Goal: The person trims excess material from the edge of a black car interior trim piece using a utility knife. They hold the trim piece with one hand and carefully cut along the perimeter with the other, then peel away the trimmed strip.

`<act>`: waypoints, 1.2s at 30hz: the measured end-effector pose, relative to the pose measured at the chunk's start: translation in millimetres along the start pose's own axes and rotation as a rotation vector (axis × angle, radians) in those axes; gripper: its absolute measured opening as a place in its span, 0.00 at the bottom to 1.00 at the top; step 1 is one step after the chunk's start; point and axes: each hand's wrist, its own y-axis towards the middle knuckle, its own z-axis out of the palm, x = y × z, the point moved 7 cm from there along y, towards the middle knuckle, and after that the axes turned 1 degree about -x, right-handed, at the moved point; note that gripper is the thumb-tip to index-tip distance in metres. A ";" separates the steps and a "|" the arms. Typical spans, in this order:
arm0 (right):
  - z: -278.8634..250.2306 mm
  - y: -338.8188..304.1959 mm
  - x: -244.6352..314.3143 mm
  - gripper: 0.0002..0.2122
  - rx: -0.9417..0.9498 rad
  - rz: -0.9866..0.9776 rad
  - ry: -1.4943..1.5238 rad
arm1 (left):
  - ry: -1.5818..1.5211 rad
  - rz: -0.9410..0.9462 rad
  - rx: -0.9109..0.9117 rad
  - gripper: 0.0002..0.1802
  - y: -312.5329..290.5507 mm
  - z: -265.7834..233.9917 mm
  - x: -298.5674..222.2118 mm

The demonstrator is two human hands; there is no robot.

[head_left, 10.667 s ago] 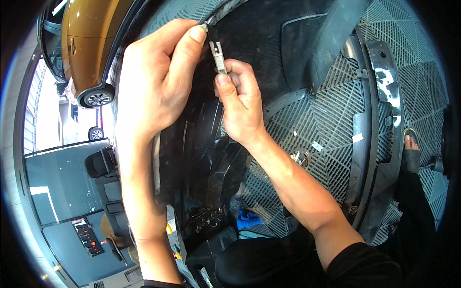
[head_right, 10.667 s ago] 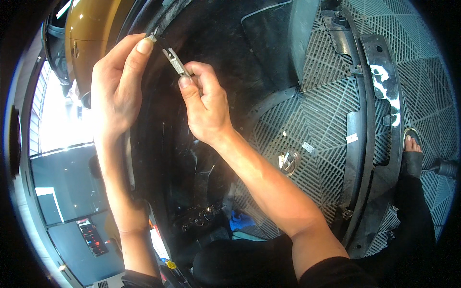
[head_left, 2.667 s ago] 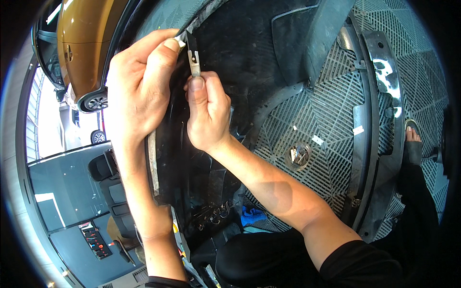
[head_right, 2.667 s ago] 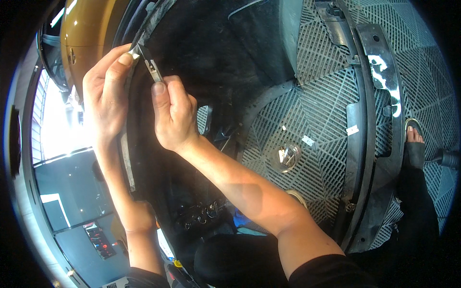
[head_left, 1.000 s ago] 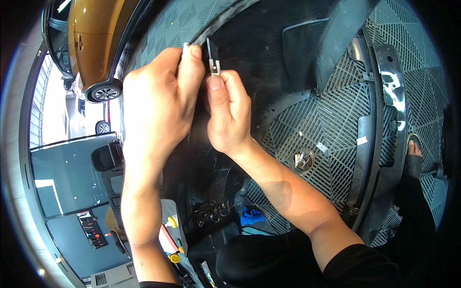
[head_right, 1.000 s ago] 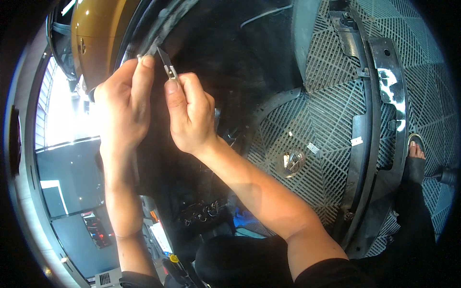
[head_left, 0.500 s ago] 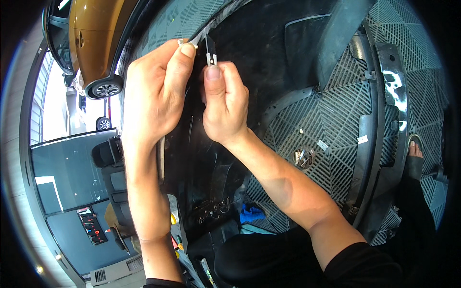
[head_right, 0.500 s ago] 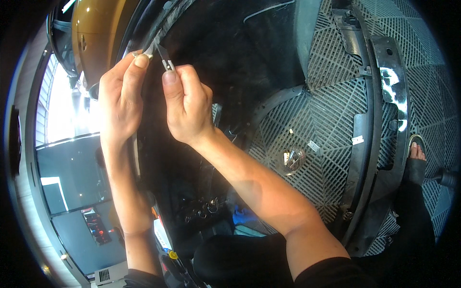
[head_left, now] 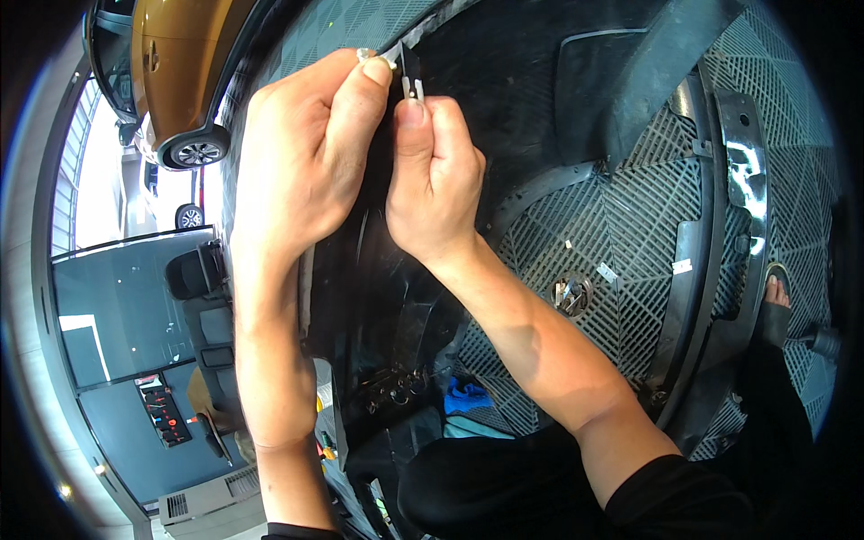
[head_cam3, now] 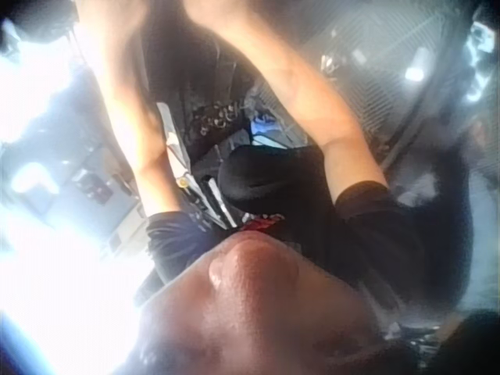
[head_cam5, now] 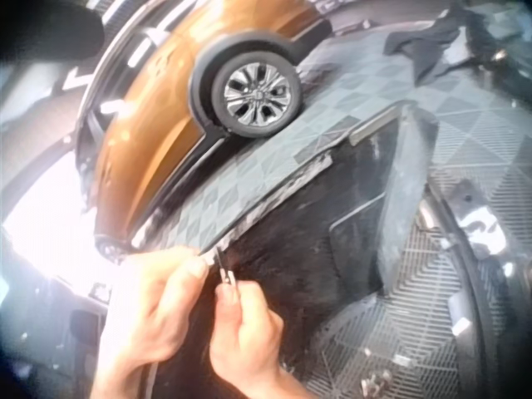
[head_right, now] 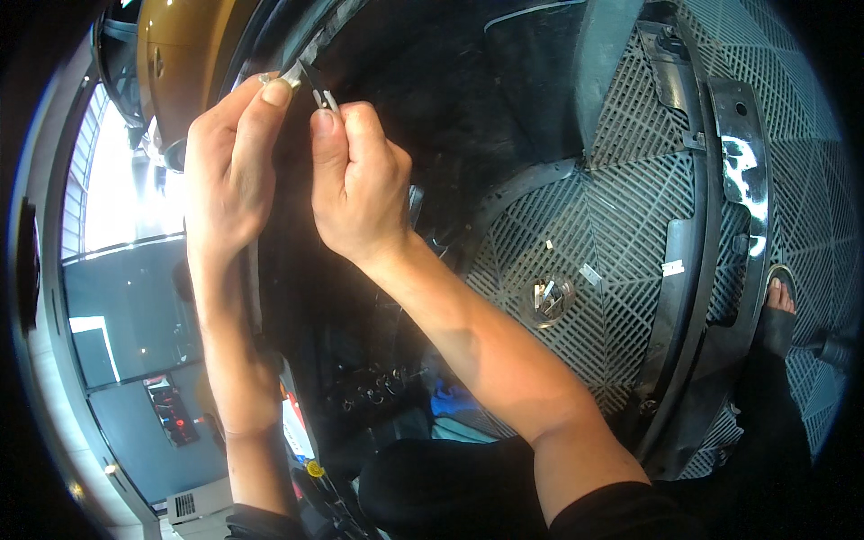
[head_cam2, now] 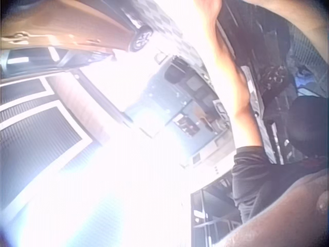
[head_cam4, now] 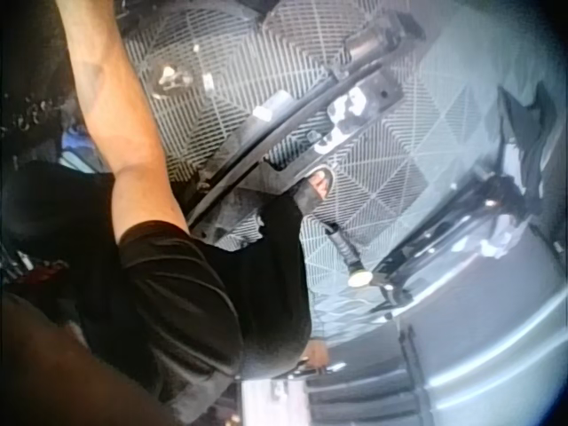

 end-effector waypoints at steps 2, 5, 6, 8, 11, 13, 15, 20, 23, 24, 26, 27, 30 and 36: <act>-1.1 0.0 2.5 0.11 0.001 0.022 -0.020 | -0.027 -0.016 -0.020 0.18 -0.9 0.0 0.6; -0.9 -0.1 4.2 0.11 -0.017 0.035 -0.016 | -0.033 -0.020 -0.031 0.18 -0.7 0.7 -1.0; -0.7 -0.4 4.8 0.12 -0.025 0.038 -0.007 | -0.027 -0.020 -0.030 0.18 -1.0 0.5 -1.1; 1.2 -1.7 4.2 0.14 0.013 0.096 0.015 | -0.031 -0.014 -0.035 0.19 -1.5 0.2 0.7; 0.9 0.2 0.9 0.17 0.053 0.177 0.070 | -0.032 -0.001 -0.036 0.19 -0.7 0.8 1.5; 1.4 1.3 -1.0 0.19 0.066 0.203 0.102 | -0.029 -0.009 -0.031 0.19 -0.8 0.2 0.4; 1.4 2.9 -2.1 0.20 0.066 0.205 0.119 | -0.030 -0.034 -0.019 0.19 -2.0 -0.6 -1.5; -0.4 9.2 -0.9 0.21 0.001 0.126 0.007 | -0.039 -0.034 -0.033 0.19 -1.8 0.3 -1.2; -2.9 12.9 5.3 0.21 -0.005 0.072 -0.058 | -0.026 -0.020 -0.021 0.19 -0.5 0.0 -1.7; -3.1 13.3 6.9 0.21 -0.004 0.051 -0.075 | -0.015 -0.012 -0.012 0.19 -0.3 -0.4 -2.1; -1.3 12.4 5.6 0.21 -0.004 0.075 -0.079 | -0.030 -0.038 -0.021 0.18 -0.4 -1.1 -1.2; -0.5 12.4 4.7 0.21 -0.005 0.086 -0.082 | -0.039 -0.050 -0.026 0.18 0.0 -1.2 -0.4; 1.3 11.4 2.4 0.21 -0.021 0.083 -0.062 | -0.060 0.004 -0.038 0.18 1.1 0.1 0.7; 4.4 9.4 -0.1 0.21 -0.031 0.073 -0.032 | -0.073 -0.036 -0.039 0.17 0.7 0.4 2.0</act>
